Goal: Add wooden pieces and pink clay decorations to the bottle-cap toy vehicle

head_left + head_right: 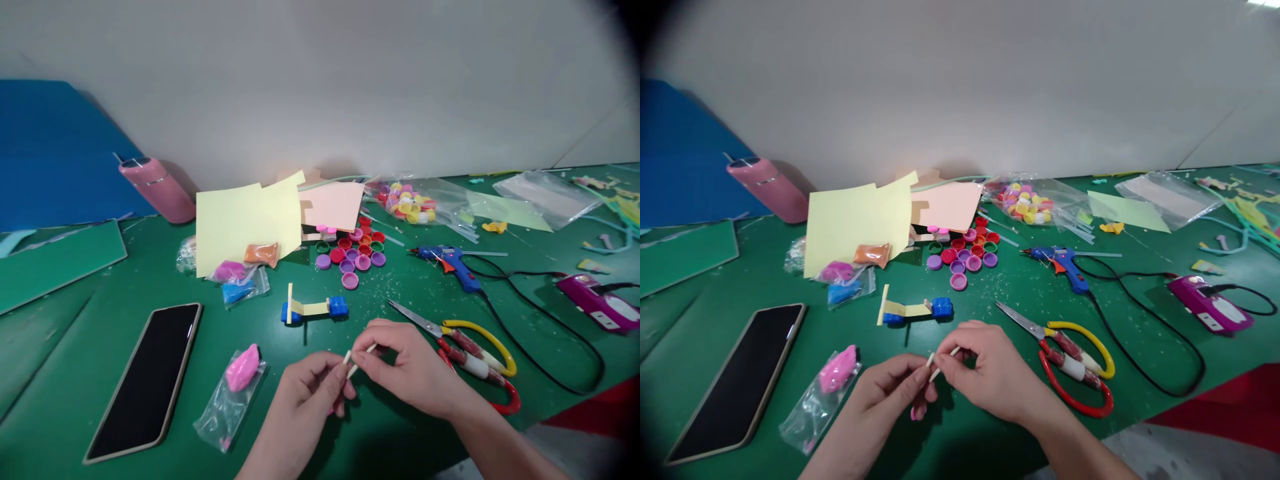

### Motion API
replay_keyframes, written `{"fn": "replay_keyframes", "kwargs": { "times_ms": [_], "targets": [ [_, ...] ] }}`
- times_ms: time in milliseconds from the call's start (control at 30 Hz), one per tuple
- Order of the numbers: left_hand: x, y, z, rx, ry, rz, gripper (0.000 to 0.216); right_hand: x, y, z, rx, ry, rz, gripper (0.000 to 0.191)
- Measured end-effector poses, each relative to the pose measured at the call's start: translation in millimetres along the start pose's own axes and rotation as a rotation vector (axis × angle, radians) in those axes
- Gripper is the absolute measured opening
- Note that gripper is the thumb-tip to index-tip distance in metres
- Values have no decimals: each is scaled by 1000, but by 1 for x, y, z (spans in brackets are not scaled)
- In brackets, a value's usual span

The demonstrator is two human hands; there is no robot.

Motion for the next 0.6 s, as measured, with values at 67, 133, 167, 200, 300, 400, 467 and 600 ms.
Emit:
{"fn": "replay_keyframes", "kwargs": {
  "times_ms": [67, 133, 167, 200, 300, 400, 467, 600],
  "targets": [
    [-3, 2, 3, 62, -111, 45, 22, -3, 2, -3, -45, 69, -31, 12],
    [-3, 5, 6, 127, -202, 90, 23, -6, 3, -8, -99, 157, -59, 13],
    [-3, 6, 7, 150, -236, 114, 24, -8, 4, -10, -121, 204, -71, 13],
    [-3, 7, 8, 164, -262, 135, 25, -10, 3, -12, -138, 248, -85, 13],
    [-4, 9, 10, 159, -313, 178, 25, -14, 2, -18, -162, 357, -121, 10],
    [-5, 9, 12, 159, -338, 205, 25, -16, 1, -20, -170, 429, -123, 18],
    [-5, 9, 12, 167, -358, 221, 23, -16, 2, -21, -167, 449, -116, 19],
    [-6, 10, 13, 177, -394, 213, 19, -16, 5, -21, -149, 449, -129, 19]
  ]
}}
Point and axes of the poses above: each hand's wrist, its own y-axis towards the middle knuckle, its own x-axis out of the back of the hand, z = x × y, the point moved 1 cm from there along y, towards the middle knuckle, and after that the axes turned 14 degrees about x, right-handed, at the moved point
